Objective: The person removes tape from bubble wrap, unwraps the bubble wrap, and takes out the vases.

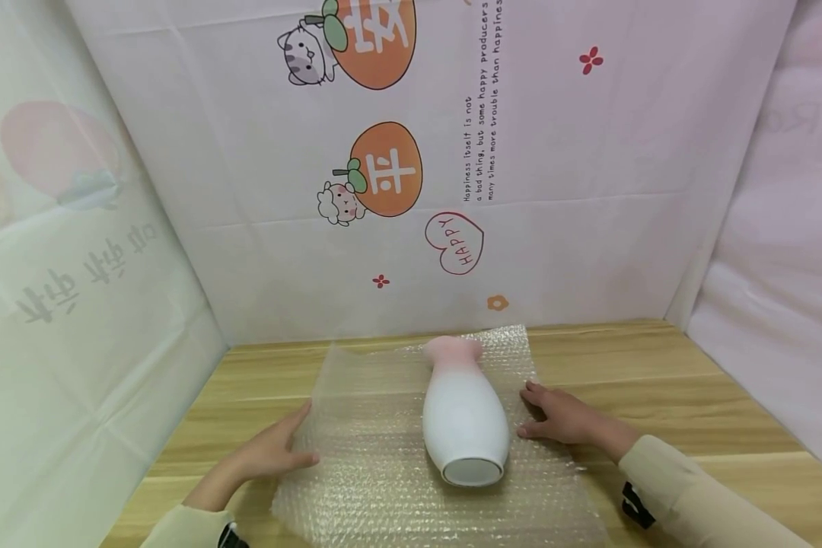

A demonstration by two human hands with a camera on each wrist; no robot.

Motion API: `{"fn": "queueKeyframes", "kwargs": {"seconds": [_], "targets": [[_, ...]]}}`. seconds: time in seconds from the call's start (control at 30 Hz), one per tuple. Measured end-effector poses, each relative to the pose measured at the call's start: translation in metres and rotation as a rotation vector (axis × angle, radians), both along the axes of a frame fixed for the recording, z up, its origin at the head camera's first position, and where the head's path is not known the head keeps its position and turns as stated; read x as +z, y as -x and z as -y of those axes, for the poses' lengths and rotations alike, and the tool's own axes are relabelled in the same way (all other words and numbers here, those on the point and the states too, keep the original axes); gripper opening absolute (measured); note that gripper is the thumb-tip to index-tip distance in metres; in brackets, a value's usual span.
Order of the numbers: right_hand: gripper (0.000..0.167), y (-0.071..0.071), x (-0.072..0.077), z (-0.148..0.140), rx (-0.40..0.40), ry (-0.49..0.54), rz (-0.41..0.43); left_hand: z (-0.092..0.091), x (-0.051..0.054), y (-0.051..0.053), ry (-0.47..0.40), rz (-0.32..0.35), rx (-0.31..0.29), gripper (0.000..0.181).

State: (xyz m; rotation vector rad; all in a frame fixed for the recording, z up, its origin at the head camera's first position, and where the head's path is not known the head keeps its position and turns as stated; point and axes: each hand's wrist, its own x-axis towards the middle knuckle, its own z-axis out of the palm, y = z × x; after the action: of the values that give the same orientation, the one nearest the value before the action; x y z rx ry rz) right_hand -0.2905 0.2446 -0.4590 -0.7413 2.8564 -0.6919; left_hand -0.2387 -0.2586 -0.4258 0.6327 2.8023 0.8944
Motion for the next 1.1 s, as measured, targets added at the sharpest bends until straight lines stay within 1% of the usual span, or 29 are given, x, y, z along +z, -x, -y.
{"fn": "queueKeyframes", "kwargs": {"seconds": [0.1, 0.27, 0.47, 0.63, 0.93, 1.1], "targets": [[0.084, 0.000, 0.000, 0.000, 0.001, -0.002, -0.009, 0.001, -0.001, 0.000, 0.010, 0.002, -0.004, 0.098], [0.084, 0.000, 0.000, 0.000, 0.004, 0.002, -0.010, 0.002, -0.005, 0.000, 0.051, 0.020, 0.020, 0.104], [0.083, 0.000, 0.000, 0.000, 0.005, 0.002, 0.000, 0.005, -0.008, 0.000, 0.107, 0.039, 0.047, 0.104], [0.083, -0.001, 0.001, 0.001, 0.003, -0.001, 0.007, 0.006, -0.011, 0.000, 0.125, 0.049, 0.070, 0.102], [0.083, -0.001, 0.001, 0.001, -0.005, -0.004, 0.008, 0.005, -0.015, 0.005, 0.164, 0.046, 0.064, 0.100], [0.083, -0.001, 0.001, 0.001, -0.006, -0.007, 0.004, 0.004, -0.014, 0.006, 0.184, 0.056, 0.056, 0.097]]}}
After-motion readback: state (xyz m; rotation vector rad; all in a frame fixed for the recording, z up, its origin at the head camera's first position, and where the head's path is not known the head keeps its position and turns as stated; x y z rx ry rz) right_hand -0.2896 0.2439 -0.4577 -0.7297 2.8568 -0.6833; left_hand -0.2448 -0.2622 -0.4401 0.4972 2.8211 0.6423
